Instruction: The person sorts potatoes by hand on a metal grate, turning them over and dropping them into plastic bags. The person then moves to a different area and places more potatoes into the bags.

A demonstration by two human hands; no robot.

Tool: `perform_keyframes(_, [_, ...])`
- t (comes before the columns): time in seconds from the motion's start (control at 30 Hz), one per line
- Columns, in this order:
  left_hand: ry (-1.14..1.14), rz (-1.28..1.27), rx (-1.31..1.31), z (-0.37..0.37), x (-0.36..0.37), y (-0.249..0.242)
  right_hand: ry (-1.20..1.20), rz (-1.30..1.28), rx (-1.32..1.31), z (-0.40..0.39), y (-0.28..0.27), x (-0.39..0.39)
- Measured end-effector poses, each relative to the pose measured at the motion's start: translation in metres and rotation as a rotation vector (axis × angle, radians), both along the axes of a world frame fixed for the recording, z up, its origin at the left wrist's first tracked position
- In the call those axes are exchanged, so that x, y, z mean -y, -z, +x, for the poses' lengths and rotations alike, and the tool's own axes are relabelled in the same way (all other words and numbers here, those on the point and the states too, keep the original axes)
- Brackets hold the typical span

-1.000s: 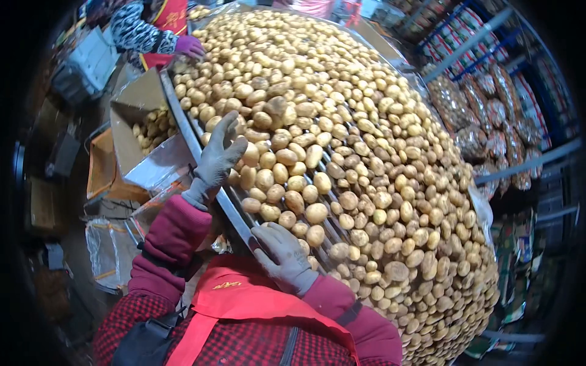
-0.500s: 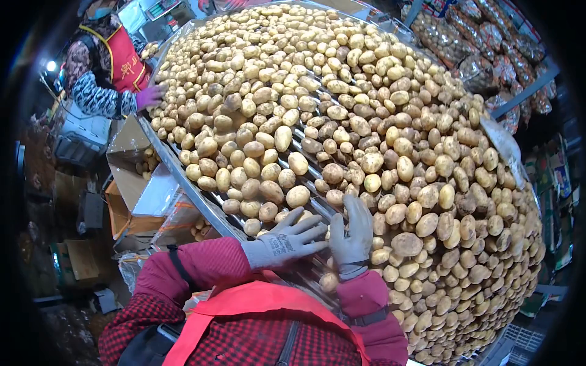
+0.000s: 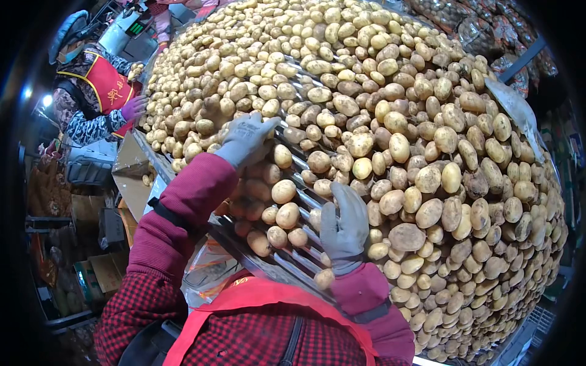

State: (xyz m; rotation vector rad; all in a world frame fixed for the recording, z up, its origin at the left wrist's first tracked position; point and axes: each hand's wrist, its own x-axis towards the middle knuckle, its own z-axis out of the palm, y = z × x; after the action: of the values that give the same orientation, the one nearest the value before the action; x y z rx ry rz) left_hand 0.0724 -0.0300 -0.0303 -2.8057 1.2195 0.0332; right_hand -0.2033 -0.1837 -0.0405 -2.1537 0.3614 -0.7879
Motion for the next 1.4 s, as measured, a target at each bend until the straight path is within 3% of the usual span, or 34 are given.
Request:
perform_keyframes(0.13, [-0.019, 0.050, -0.055, 0.002, 0.003, 0.001, -0.009, -0.006, 0.007, 0.000, 0.002, 0.002])
perform_keyframes(0.23, [0.041, -0.265, -0.134, 0.003, -0.020, 0.003, -0.012, 0.003, 0.005, -0.001, 0.002, 0.003])
perform_keyframes(0.33, [-0.036, -0.391, -0.131, -0.003, -0.044, 0.013, -0.012, 0.021, -0.002, 0.000, 0.004, 0.002])
perform_keyframes(0.53, [-0.057, -0.083, -0.128, -0.017, -0.040, -0.020, -0.024, -0.006, 0.010, 0.000, 0.005, 0.000])
perform_keyframes(0.63, [-0.021, -0.115, -0.080, -0.006, -0.033, -0.016, -0.019, -0.030, 0.020, 0.000, 0.009, 0.000])
perform_keyframes(0.7, [-0.186, 0.038, -0.152, 0.002, -0.012, -0.017, -0.018, -0.049, 0.023, 0.001, 0.008, 0.000])
perform_keyframes(1.0, [-0.121, 0.171, -0.106, -0.016, -0.003, -0.003, 0.002, 0.003, 0.081, 0.001, 0.010, 0.000])
perform_keyframes(1.2, [-0.078, 0.101, -0.115, -0.023, -0.009, 0.002, -0.003, -0.002, 0.065, -0.003, 0.010, 0.003])
perform_keyframes(1.33, [-0.021, -0.216, -0.118, -0.031, -0.036, 0.006, -0.015, -0.030, 0.047, -0.002, 0.011, 0.004])
perform_keyframes(1.4, [-0.048, -0.697, -0.298, -0.036, -0.056, 0.001, 0.018, -0.012, -0.015, -0.001, 0.013, 0.002])
